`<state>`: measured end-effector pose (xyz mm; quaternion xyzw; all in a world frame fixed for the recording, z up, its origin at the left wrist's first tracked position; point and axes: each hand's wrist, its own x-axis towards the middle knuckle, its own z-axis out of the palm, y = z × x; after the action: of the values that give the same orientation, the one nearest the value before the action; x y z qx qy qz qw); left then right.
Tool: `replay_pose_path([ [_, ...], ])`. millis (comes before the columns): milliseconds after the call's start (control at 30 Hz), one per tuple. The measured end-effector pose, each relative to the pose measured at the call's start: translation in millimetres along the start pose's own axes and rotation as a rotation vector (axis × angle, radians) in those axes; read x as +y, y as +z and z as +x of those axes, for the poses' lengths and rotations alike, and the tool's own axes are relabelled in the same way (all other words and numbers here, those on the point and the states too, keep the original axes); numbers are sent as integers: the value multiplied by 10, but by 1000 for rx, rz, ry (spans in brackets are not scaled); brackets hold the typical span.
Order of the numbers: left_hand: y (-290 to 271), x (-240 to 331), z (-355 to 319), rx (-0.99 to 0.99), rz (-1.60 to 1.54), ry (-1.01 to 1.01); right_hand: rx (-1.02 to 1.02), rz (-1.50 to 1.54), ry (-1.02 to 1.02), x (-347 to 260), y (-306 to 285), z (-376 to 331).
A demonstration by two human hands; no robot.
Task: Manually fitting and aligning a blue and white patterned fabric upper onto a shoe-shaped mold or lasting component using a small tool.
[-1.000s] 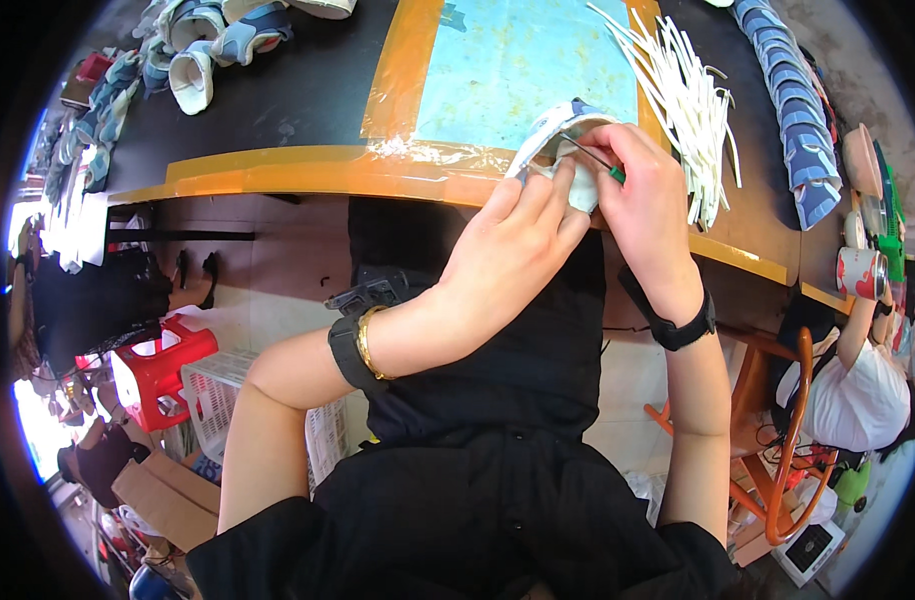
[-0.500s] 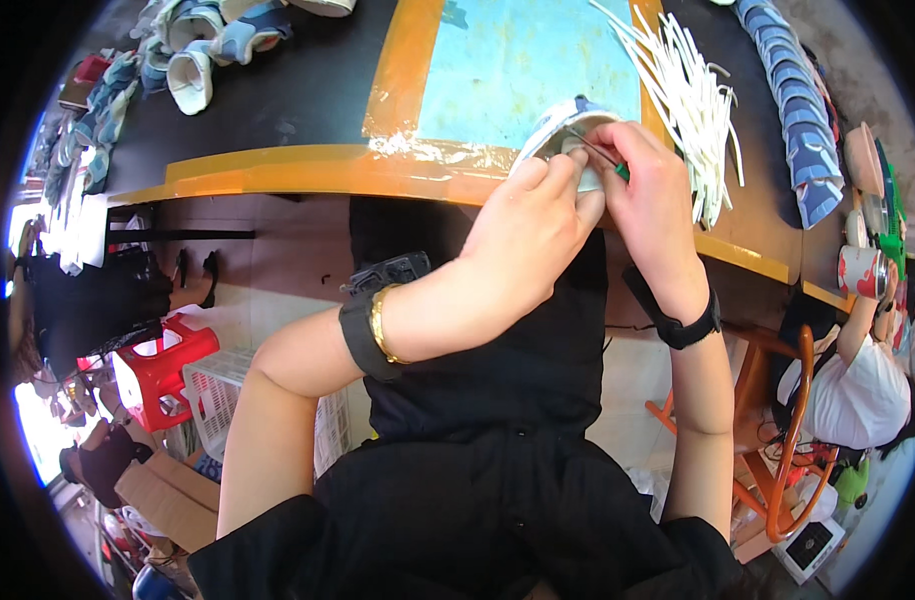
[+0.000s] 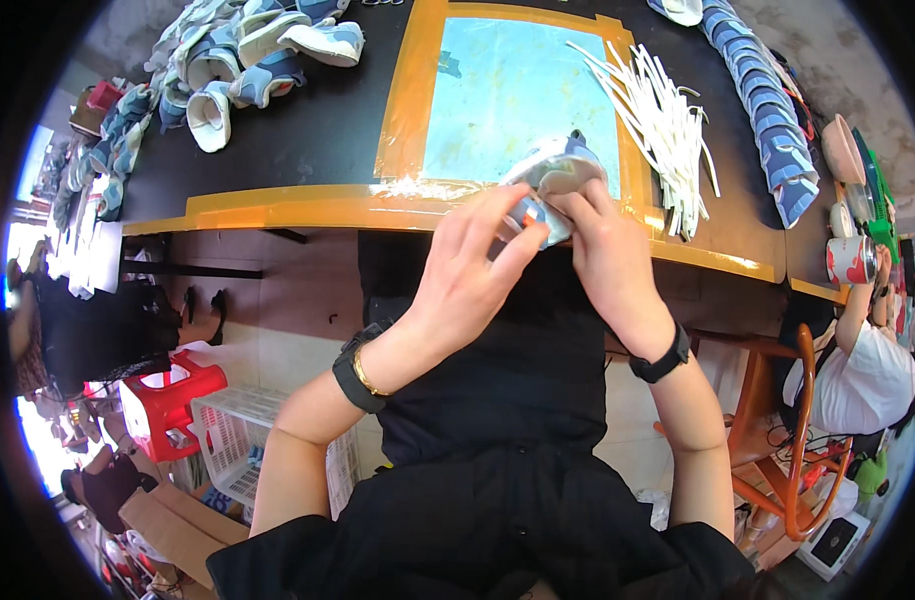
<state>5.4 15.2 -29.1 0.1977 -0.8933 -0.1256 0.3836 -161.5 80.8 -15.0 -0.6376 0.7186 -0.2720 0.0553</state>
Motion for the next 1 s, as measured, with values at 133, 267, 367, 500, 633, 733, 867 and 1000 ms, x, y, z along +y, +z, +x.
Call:
replay_pose_path([
  [133, 71, -59, 28, 115, 50, 59, -50, 116, -32, 110, -9, 14],
  [267, -31, -81, 185, -6, 240, 107, -9, 334, -133, 159, -76, -3],
  [367, -222, -109, 284, 54, 226, 18, 181, 481, -28, 94, -153, -86],
  [500, -615, -93, 565, -9, -571, -578, 274, 938, 312, 38, -419, -67],
  [633, -437, -131, 572, 132, -1334, -783, 126, 1361, 468, -128, -399, -27],
  [733, -286, 25, 497, 227, -1478, -823, 11, 1667, 617, -214, -335, -5],
  [867, -319, 229, 514, 34, -1605, -849, 86, 1576, 527, -111, -355, 60],
  [1000, -329, 263, 413, -132, -1682, -833, 245, 1269, 465, -228, -293, 131],
])
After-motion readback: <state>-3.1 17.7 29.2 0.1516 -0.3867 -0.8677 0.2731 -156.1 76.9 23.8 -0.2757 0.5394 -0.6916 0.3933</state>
